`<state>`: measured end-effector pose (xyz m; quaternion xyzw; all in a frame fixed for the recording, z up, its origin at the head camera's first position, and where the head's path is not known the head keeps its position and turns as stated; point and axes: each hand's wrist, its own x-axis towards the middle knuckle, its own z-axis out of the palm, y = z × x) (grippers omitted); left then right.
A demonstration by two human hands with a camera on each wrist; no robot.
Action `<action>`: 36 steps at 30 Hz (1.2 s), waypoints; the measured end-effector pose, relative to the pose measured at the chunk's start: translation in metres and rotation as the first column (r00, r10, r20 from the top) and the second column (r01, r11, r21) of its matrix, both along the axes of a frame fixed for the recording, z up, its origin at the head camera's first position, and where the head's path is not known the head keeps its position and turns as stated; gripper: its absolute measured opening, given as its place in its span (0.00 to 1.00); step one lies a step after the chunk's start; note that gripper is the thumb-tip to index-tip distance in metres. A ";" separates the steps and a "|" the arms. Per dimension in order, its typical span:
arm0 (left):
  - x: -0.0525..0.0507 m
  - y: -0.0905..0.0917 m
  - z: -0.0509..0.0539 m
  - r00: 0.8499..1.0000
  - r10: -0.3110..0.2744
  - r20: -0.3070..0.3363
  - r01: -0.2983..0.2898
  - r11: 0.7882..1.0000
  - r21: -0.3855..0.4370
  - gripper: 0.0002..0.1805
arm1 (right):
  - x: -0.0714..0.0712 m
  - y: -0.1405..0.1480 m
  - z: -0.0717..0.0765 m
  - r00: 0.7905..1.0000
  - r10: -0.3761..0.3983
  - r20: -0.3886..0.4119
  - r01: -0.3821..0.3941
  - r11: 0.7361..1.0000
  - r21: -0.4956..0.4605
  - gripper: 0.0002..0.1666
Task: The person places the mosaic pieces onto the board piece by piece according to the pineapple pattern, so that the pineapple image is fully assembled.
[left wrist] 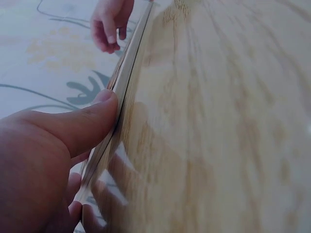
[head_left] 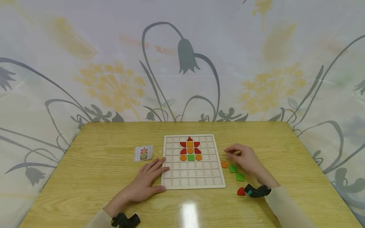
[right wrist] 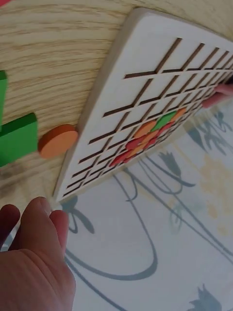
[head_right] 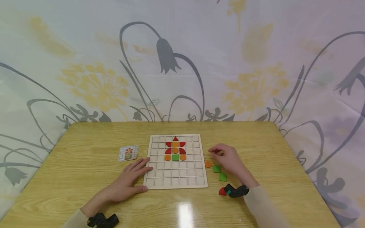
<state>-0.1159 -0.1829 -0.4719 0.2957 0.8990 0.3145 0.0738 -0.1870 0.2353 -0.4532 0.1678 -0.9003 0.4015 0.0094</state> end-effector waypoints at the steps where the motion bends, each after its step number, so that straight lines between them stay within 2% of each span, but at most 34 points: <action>1: 0.000 0.000 0.000 1.000 0.000 -0.003 0.000 1.000 -0.001 0.35 | 0.002 0.004 0.000 1.000 -0.005 -0.002 0.005 1.000 0.012 0.09; 8: 0.000 0.000 0.000 1.000 0.001 -0.001 -0.001 1.000 0.001 0.35 | 0.009 0.026 -0.003 0.999 -0.016 -0.038 0.019 0.996 0.083 0.11; 11: 0.000 0.001 -0.001 1.000 0.000 0.002 0.000 1.000 0.003 0.35 | 0.012 0.034 -0.002 1.000 -0.008 -0.018 0.009 0.996 0.091 0.12; 18: 0.001 0.001 0.000 1.000 -0.004 0.011 0.004 1.000 0.003 0.36 | 0.014 0.047 0.001 0.991 0.024 0.135 -0.028 0.999 0.033 0.14; 23: 0.001 0.000 0.001 1.000 0.002 0.025 -0.002 1.000 0.002 0.35 | 0.010 0.056 -0.002 0.962 0.105 0.253 -0.083 0.992 -0.097 0.19; 26: 0.002 -0.001 0.001 1.000 0.003 0.024 -0.003 1.000 -0.002 0.35 | 0.008 0.059 -0.004 0.946 0.145 0.290 -0.102 0.982 -0.157 0.20; 29: 0.002 -0.001 0.000 1.000 0.001 0.010 -0.001 1.000 -0.002 0.36 | 0.008 0.060 -0.005 0.947 0.145 0.285 -0.102 0.982 -0.159 0.19; 36: 0.001 0.000 0.000 1.000 -0.006 0.010 0.006 1.000 0.015 0.36 | 0.008 0.055 -0.004 0.977 0.073 0.203 -0.064 0.997 -0.054 0.14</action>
